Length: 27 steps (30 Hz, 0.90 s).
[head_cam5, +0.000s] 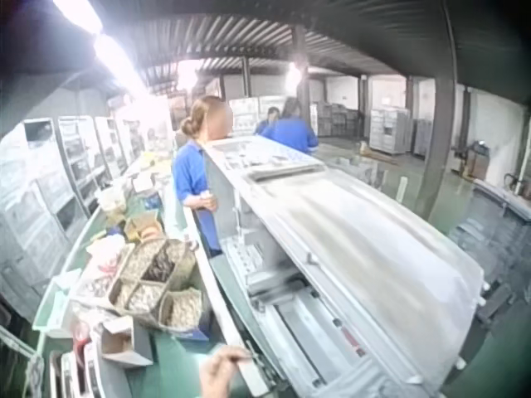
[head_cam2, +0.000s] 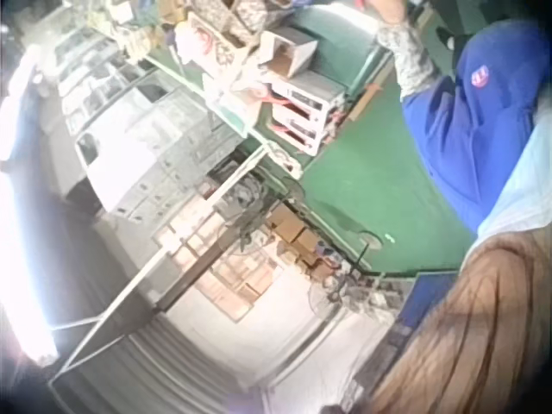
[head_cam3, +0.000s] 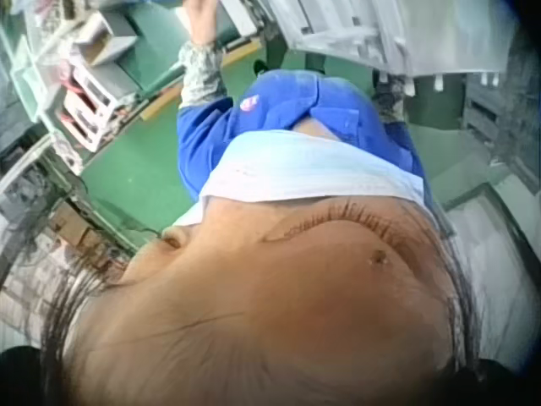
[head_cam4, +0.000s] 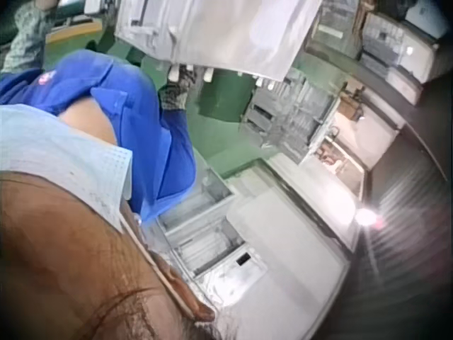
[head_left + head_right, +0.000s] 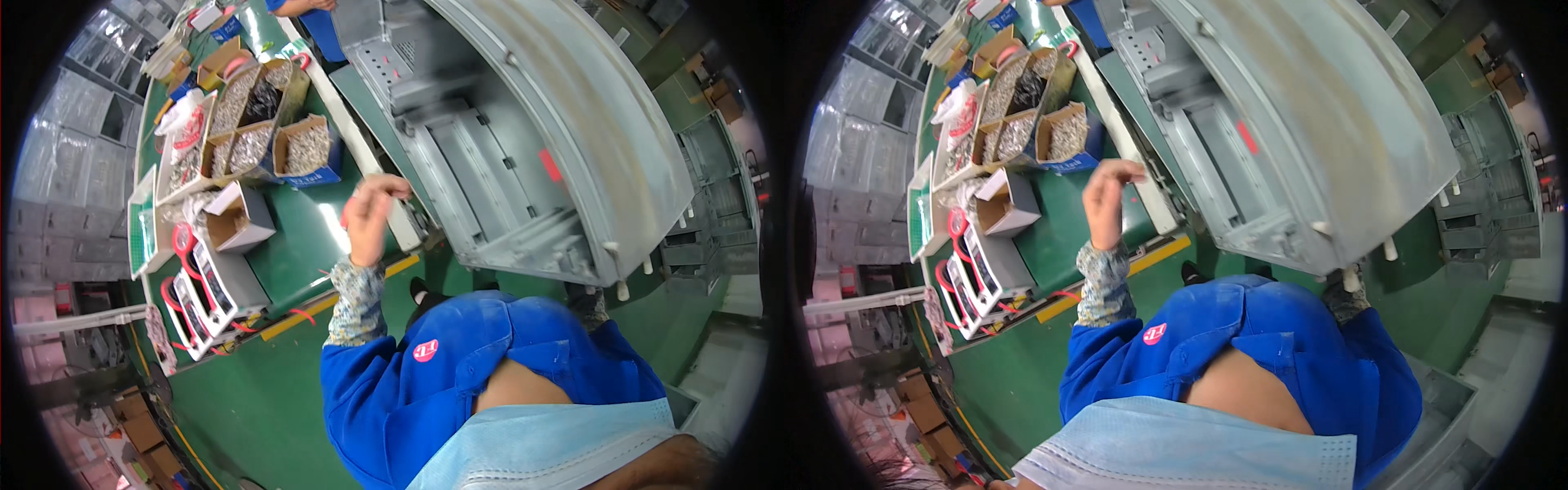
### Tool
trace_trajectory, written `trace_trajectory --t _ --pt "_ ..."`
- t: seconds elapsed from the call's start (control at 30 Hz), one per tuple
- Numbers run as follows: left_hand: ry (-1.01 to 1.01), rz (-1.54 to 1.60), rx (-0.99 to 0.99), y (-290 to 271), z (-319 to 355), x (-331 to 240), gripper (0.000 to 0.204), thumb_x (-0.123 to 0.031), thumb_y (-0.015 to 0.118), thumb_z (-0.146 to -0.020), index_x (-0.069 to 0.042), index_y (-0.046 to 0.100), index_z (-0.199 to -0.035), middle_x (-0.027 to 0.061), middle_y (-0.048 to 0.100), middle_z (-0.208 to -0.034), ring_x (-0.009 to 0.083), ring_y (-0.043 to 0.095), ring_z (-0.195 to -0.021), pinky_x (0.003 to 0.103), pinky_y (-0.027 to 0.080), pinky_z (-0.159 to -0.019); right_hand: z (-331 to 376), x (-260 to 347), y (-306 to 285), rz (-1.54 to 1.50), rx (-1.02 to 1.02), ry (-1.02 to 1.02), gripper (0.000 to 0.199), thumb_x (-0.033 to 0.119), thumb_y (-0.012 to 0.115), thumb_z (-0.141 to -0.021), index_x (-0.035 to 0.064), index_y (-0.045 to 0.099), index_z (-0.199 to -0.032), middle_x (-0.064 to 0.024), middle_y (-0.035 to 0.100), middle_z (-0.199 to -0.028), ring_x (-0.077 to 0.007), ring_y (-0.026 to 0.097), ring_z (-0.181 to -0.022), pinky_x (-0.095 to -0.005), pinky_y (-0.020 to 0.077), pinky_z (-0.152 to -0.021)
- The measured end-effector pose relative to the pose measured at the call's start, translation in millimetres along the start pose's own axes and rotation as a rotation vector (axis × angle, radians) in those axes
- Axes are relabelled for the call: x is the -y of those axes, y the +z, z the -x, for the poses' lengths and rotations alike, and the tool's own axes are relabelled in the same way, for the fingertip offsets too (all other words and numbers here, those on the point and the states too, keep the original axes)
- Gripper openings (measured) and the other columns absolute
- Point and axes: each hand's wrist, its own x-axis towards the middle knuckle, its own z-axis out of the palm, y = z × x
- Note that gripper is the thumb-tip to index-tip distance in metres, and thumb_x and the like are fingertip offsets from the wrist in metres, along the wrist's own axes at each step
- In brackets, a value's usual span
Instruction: Assembling metal enclosure parts by positioning components and fastening them with a tool.
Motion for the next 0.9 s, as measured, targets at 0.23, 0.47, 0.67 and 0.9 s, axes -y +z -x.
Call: trace_trajectory --t 0.23,0.47,0.67,0.9 --pt "0.029 -0.161 0.259 111.4 73.5 4.5 0.034 -0.017 0.063 -0.071 0.0 0.052 -0.098 0.0129 0.051 -0.085 0.0268 0.05 -0.077 0.03 0.04 -0.068 -39.5 -21.3 -22.6 -0.123 0.144 -0.033 0.042 0.032 0.036 -0.088 -0.0031 0.04 -0.112 -0.0131 0.047 -0.104 -0.019 0.045 -0.096 -0.032 0.0367 -0.082" --pt "0.086 -0.453 -0.118 149.8 89.1 18.5 0.021 -0.009 0.056 -0.072 0.003 0.051 -0.088 0.0142 0.044 -0.073 0.0303 0.044 -0.067 0.033 0.037 -0.061 -61.9 8.3 -24.8 -0.034 0.198 0.182 0.042 0.03 0.028 -0.092 -0.0039 0.04 -0.114 0.005 0.027 -0.061 -0.0057 0.021 -0.053 -0.0211 0.0221 -0.047" --pt "0.043 -0.284 -0.326 165.4 85.8 19.7 0.014 -0.01 0.061 -0.071 0.001 0.053 -0.074 0.0077 0.049 -0.069 0.0184 0.046 -0.063 0.027 0.037 -0.059 -71.9 20.6 -25.2 -0.114 0.311 0.254 0.044 0.03 0.03 -0.091 -0.0013 0.032 -0.122 0.0052 0.028 -0.066 -0.0034 0.023 -0.057 -0.0199 0.0236 -0.049" --pt "0.092 -0.249 -0.454 181.4 88.7 31.3 0.016 -0.008 0.065 -0.068 0.001 0.052 -0.068 0.005 0.044 -0.064 0.0141 0.042 -0.06 0.025 0.035 -0.055 -71.4 18.6 -31.1 -0.161 0.308 0.297 0.032 0.029 0.028 -0.092 0.0043 0.033 -0.072 0.0038 0.023 -0.065 -0.005 0.02 -0.058 -0.0238 0.0221 -0.049"
